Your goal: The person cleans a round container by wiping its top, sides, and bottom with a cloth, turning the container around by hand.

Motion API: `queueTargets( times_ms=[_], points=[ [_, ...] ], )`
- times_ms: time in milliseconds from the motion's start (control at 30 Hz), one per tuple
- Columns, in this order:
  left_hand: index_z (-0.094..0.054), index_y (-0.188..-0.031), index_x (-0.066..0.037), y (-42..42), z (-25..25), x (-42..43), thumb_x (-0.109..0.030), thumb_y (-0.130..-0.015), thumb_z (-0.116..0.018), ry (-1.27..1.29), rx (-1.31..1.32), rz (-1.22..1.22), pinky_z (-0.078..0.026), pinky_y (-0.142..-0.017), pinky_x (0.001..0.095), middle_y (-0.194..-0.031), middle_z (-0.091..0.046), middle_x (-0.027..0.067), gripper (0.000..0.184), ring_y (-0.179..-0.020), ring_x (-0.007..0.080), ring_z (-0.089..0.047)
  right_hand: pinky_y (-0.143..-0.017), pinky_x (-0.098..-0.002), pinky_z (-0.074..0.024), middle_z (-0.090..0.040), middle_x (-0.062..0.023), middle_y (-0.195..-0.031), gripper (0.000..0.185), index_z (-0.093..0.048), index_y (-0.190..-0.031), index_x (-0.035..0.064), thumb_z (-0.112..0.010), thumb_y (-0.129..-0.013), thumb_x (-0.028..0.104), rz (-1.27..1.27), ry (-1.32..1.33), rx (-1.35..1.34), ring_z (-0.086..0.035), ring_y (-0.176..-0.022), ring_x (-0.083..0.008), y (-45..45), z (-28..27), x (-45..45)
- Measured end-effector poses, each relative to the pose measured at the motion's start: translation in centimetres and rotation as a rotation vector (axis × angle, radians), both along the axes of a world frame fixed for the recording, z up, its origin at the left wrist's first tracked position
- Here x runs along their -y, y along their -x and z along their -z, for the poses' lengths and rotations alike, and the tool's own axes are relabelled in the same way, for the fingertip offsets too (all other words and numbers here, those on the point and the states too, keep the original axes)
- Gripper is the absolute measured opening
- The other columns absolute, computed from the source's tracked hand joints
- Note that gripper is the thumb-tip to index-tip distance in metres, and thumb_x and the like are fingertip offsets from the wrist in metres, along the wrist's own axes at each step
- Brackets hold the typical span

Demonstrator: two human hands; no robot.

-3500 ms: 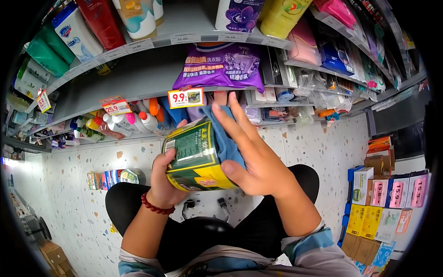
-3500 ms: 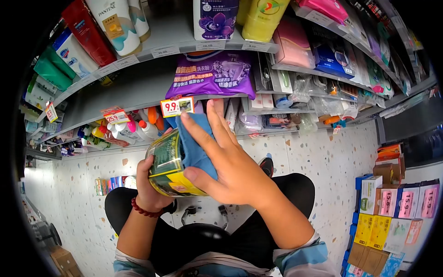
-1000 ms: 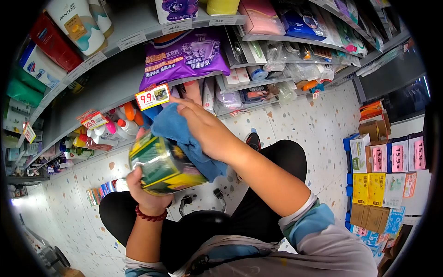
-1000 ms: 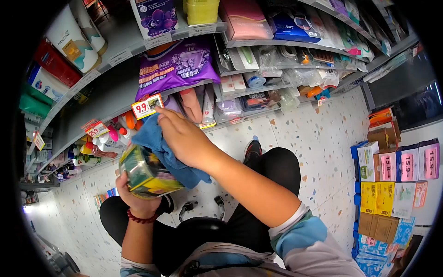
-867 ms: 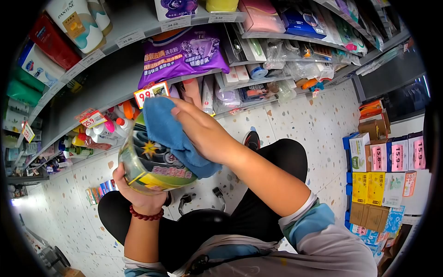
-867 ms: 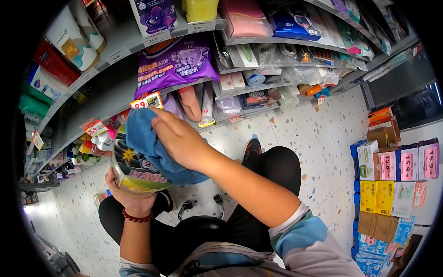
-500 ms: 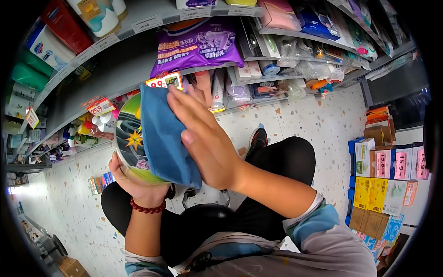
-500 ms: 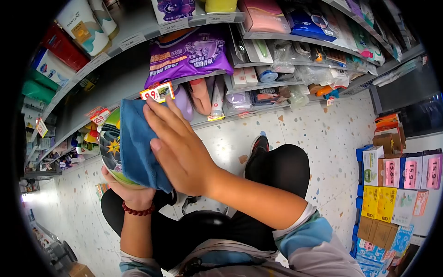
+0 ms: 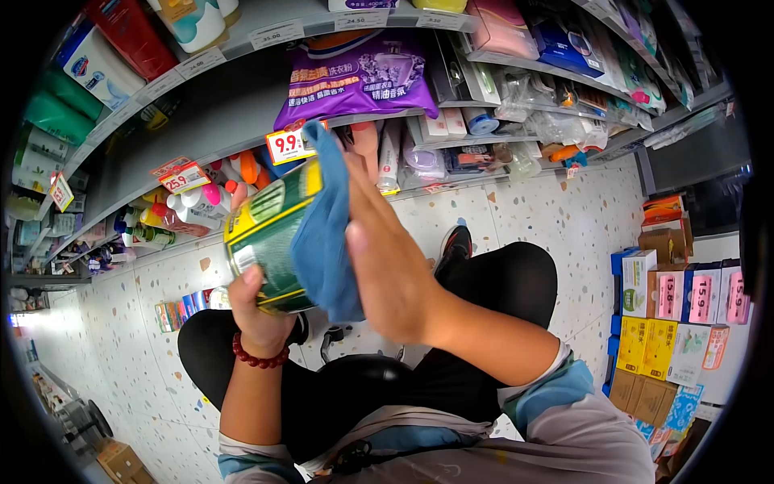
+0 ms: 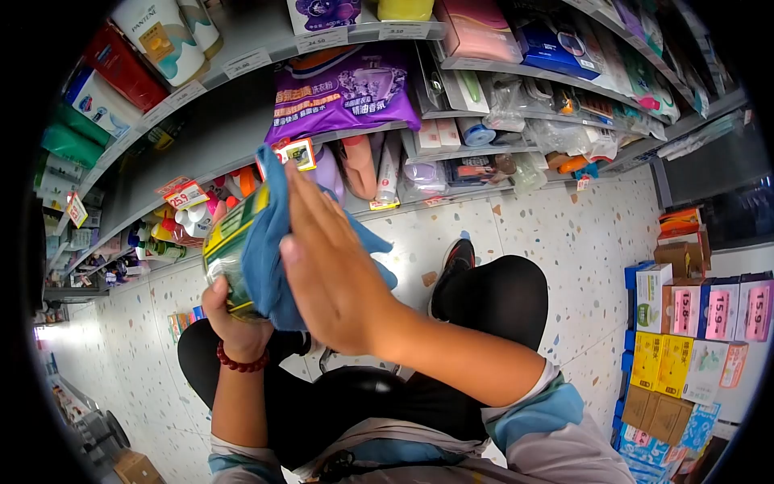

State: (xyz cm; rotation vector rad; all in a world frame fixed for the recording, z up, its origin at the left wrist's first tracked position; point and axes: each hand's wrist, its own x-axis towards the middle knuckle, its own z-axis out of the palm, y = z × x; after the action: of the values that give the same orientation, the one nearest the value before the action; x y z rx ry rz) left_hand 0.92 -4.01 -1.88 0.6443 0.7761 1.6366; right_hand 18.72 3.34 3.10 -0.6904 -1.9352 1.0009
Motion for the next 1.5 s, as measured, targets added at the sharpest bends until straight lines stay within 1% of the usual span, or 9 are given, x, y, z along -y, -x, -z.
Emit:
queueTargets(
  times_ms=[167, 333, 533, 600, 833, 1033, 1233, 1367, 1500],
  points=[
    [-0.026, -0.157, -0.004, 1.3, 1.8, 1.1, -0.027, -0.087, -0.063, 0.216, 0.049, 0.311, -0.045, -0.107, 0.0402, -0.144, -0.050, 0.0141, 0.083, -0.129, 0.0258, -0.055, -0.124, -0.0390, -0.0181, -0.026, -0.0288, -0.162, 0.060, -0.023, -0.155, -0.0111, -0.026, -0.112, 0.031, -0.002, 0.466, -0.326, -0.022, -0.153, -0.0389, 0.2, 0.0, -0.6],
    [-0.029, -0.159, -0.005, -2.2, -1.0, -1.2, -0.036, -0.087, -0.054, -0.054, 0.187, 0.162, -0.038, -0.116, 0.0447, -0.149, -0.048, 0.0183, 0.082, -0.135, 0.0288, -0.051, -0.123, -0.0407, -0.0191, -0.027, -0.0275, -0.162, 0.059, -0.023, -0.157, -0.0073, -0.027, -0.111, 0.030, 0.079, 0.219, -0.119, -0.026, -0.151, -0.0405, -1.2, 0.1, -1.8],
    [-0.047, -0.146, -0.005, -1.1, -0.7, -0.6, -0.049, -0.094, -0.044, 0.076, 0.427, 0.056, -0.045, -0.109, 0.0430, -0.142, -0.057, 0.0122, 0.068, -0.127, 0.0287, -0.057, -0.125, -0.0431, -0.0123, -0.014, -0.0261, -0.167, 0.063, -0.016, -0.159, -0.0076, -0.027, -0.108, 0.028, 0.015, -0.168, 0.298, -0.016, -0.155, -0.0409, -1.7, -0.8, -0.9],
    [-0.028, -0.159, -0.004, -1.6, -2.3, -0.8, -0.044, -0.086, -0.049, 0.288, 0.353, -0.110, -0.035, -0.118, 0.0434, -0.154, -0.045, 0.0158, 0.086, -0.140, 0.0295, -0.046, -0.124, -0.0482, -0.0112, -0.014, -0.0283, -0.166, 0.066, -0.014, -0.158, -0.0106, -0.031, -0.106, 0.026, -0.072, -0.249, 0.334, -0.015, -0.154, -0.0430, -1.9, -1.0, -0.3],
    [-0.032, -0.156, -0.005, -2.4, -0.8, -0.8, -0.040, -0.092, -0.049, 0.021, 0.089, -0.014, -0.035, -0.118, 0.0409, -0.153, -0.045, 0.0165, 0.075, -0.137, 0.0281, -0.048, -0.123, -0.0493, -0.0149, -0.019, -0.0305, -0.164, 0.067, -0.015, -0.158, -0.0097, -0.035, -0.107, 0.028, -0.053, -0.157, 0.123, -0.020, -0.153, -0.0433, -1.4, -1.0, -0.4],
    [-0.045, -0.149, -0.008, -1.7, 0.1, -0.6, -0.046, -0.094, -0.045, 0.090, 0.391, 0.111, -0.041, -0.112, 0.0452, -0.146, -0.054, 0.0124, 0.066, -0.132, 0.0298, -0.053, -0.125, -0.0413, -0.0138, -0.020, -0.0193, -0.168, 0.062, -0.019, -0.161, -0.0004, -0.028, -0.109, 0.033, -0.022, -0.027, 0.175, -0.015, -0.156, -0.0382, -1.7, 0.0, -3.1],
    [-0.054, -0.140, -0.008, -0.3, -0.9, -0.7, -0.053, -0.095, -0.043, 0.173, 0.502, -0.056, -0.045, -0.106, 0.0483, -0.139, -0.059, 0.0121, 0.065, -0.125, 0.0317, -0.057, -0.125, -0.0435, -0.0119, -0.019, -0.0236, -0.167, 0.079, -0.021, -0.160, -0.0013, -0.055, -0.099, 0.033, -0.047, -0.004, 0.015, -0.019, -0.155, -0.0382, -1.8, 2.3, -1.0],
    [-0.049, -0.145, -0.005, -0.8, -0.8, -1.3, -0.051, -0.092, -0.046, 0.036, 0.354, -0.042, -0.043, -0.110, 0.0472, -0.143, -0.056, 0.0148, 0.071, -0.129, 0.0326, -0.055, -0.123, -0.0426, -0.0206, -0.022, -0.0289, -0.163, 0.096, -0.018, -0.157, -0.0101, -0.072, -0.087, 0.026, 0.027, -0.244, 0.326, -0.025, -0.152, -0.0398, -1.8, 0.4, 0.7],
    [-0.042, -0.151, -0.004, -2.2, -1.1, -1.7, -0.047, -0.092, -0.047, 0.000, 0.224, -0.014, -0.040, -0.113, 0.0463, -0.148, -0.052, 0.0158, 0.073, -0.134, 0.0314, -0.052, -0.117, -0.0441, -0.0311, -0.044, -0.0253, -0.150, 0.066, -0.040, -0.149, -0.0056, -0.065, -0.091, 0.012, 0.169, -0.051, -0.078, -0.043, -0.140, -0.0372, -0.4, 1.6, -0.2]
  ],
)
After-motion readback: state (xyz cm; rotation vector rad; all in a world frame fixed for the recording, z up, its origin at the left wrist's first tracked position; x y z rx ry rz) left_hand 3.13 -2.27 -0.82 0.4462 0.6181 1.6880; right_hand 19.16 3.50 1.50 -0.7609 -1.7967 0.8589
